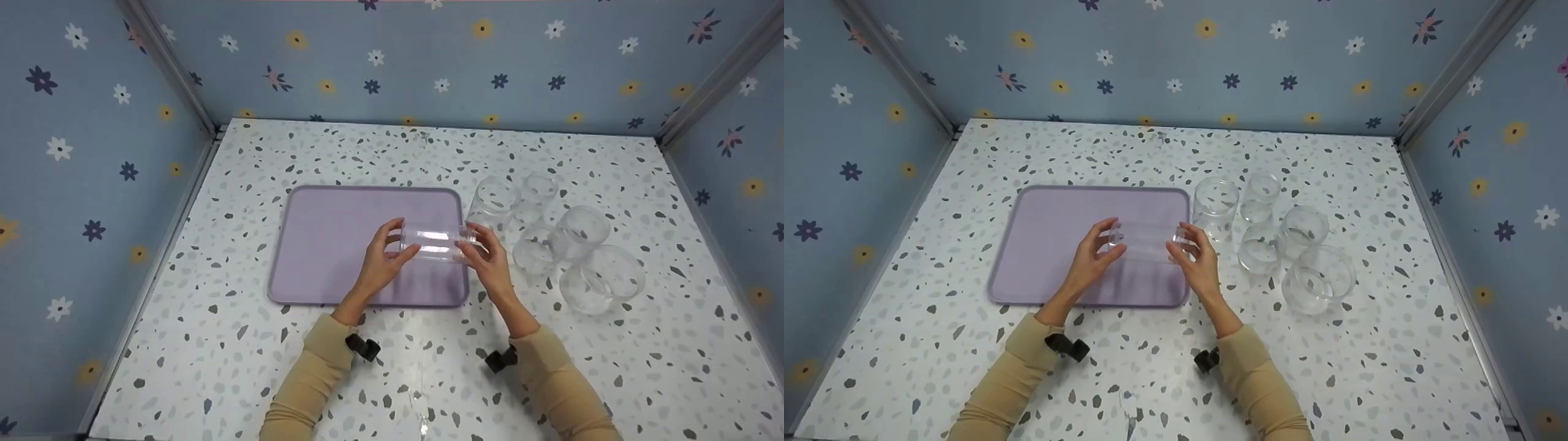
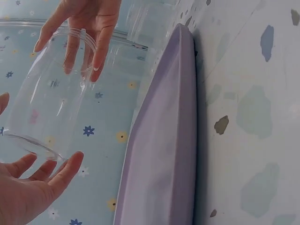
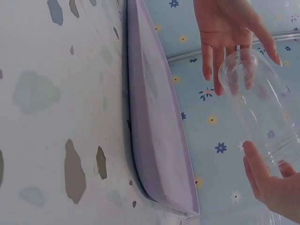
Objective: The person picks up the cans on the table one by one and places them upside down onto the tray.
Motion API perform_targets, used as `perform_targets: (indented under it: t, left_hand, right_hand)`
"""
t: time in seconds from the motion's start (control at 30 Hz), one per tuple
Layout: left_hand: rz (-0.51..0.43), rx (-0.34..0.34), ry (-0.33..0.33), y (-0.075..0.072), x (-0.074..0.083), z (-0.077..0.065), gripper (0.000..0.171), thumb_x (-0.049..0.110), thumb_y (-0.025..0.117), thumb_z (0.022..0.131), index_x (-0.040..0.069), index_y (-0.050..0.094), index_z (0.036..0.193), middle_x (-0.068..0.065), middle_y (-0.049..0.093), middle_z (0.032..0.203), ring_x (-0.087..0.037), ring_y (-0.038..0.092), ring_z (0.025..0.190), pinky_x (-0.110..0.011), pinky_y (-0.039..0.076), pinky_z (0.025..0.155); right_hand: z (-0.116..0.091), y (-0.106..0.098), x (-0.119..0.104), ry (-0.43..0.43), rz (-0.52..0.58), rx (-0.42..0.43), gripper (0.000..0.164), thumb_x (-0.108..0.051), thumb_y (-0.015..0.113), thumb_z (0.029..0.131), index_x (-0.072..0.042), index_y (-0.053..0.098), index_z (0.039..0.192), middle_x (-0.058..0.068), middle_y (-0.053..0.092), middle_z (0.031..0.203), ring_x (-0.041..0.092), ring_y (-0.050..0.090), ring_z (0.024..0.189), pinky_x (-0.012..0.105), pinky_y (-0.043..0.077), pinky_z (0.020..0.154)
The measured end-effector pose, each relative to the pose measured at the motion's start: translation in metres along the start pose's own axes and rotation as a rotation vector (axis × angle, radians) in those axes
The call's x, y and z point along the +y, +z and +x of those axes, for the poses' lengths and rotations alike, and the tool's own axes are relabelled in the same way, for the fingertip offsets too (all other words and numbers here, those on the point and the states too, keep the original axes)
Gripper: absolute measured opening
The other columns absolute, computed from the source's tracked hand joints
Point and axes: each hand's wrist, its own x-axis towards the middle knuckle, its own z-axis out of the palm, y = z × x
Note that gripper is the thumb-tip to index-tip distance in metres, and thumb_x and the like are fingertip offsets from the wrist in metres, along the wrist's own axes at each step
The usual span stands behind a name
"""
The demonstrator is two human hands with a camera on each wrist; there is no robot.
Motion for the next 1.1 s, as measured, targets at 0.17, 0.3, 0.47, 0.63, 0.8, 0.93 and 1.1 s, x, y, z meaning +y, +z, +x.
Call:
perform_targets:
  t: [0.17,0.3,0.47,0.63,0.8,0.93,1.1]
  left_hand:
    - [-0.088,0.009,-0.005,-0.001,0.000,0.003,0.052,0.004,0.061,0.082,-0.007,0.038,0.127,-0.020,0.041,0.121,-0.034,0.047,0.104,-0.036,0.048,0.076]
    - [-0.136,0.020,-0.013,-0.001,-0.002,0.005,0.050,0.002,0.062,0.081,-0.008,0.039,0.125,-0.020,0.042,0.119,-0.035,0.047,0.103,-0.032,0.048,0.075]
    - [-0.177,0.035,-0.004,-0.001,-0.003,0.006,0.049,0.000,0.063,0.080,-0.009,0.042,0.123,-0.020,0.044,0.116,-0.036,0.048,0.101,-0.031,0.049,0.073]
    - [-0.193,0.057,0.019,-0.003,-0.001,0.006,0.050,-0.001,0.064,0.078,-0.009,0.043,0.122,-0.020,0.046,0.114,-0.037,0.049,0.099,-0.030,0.049,0.072]
    - [-0.191,0.070,0.040,-0.007,0.004,0.006,0.051,-0.002,0.065,0.076,-0.010,0.044,0.122,-0.021,0.045,0.114,-0.036,0.049,0.098,-0.029,0.050,0.071]
    - [-0.151,0.076,0.042,-0.011,0.007,0.006,0.052,-0.001,0.067,0.076,-0.009,0.045,0.122,-0.021,0.046,0.114,-0.035,0.050,0.098,-0.029,0.050,0.070]
    - [-0.112,0.093,0.008,-0.019,0.009,0.006,0.053,0.001,0.070,0.073,-0.007,0.047,0.121,-0.019,0.048,0.114,-0.033,0.050,0.097,-0.031,0.050,0.070]
  right_hand:
    - [0.002,0.001,-0.001,-0.005,0.012,-0.008,0.043,0.000,0.055,0.085,0.008,0.040,0.124,0.026,0.045,0.115,0.028,0.056,0.095,0.056,0.041,0.077]
    - [0.003,0.001,-0.001,-0.010,0.009,-0.023,0.042,0.000,0.054,0.086,0.008,0.039,0.125,0.028,0.044,0.115,0.031,0.055,0.096,0.057,0.040,0.076]
    - [0.006,-0.002,-0.003,-0.023,-0.011,-0.054,0.043,-0.001,0.055,0.086,0.010,0.038,0.125,0.028,0.045,0.114,0.036,0.054,0.098,0.055,0.042,0.076]
    - [0.010,-0.004,-0.007,-0.047,-0.069,-0.103,0.043,0.002,0.054,0.085,0.012,0.038,0.124,0.024,0.048,0.113,0.038,0.054,0.097,0.043,0.048,0.075]
    - [0.013,-0.003,-0.021,-0.037,-0.166,-0.158,0.043,0.006,0.053,0.084,0.011,0.039,0.125,0.020,0.049,0.115,0.029,0.055,0.094,0.031,0.048,0.075]
    - [0.014,0.001,-0.038,-0.045,-0.254,-0.185,0.044,0.008,0.055,0.083,0.013,0.040,0.124,0.023,0.048,0.119,0.037,0.048,0.103,0.027,0.045,0.080]
    - [0.015,0.003,-0.052,-0.084,-0.350,-0.211,0.042,0.005,0.057,0.082,0.013,0.043,0.121,0.026,0.048,0.119,0.041,0.045,0.108,0.033,0.044,0.084]
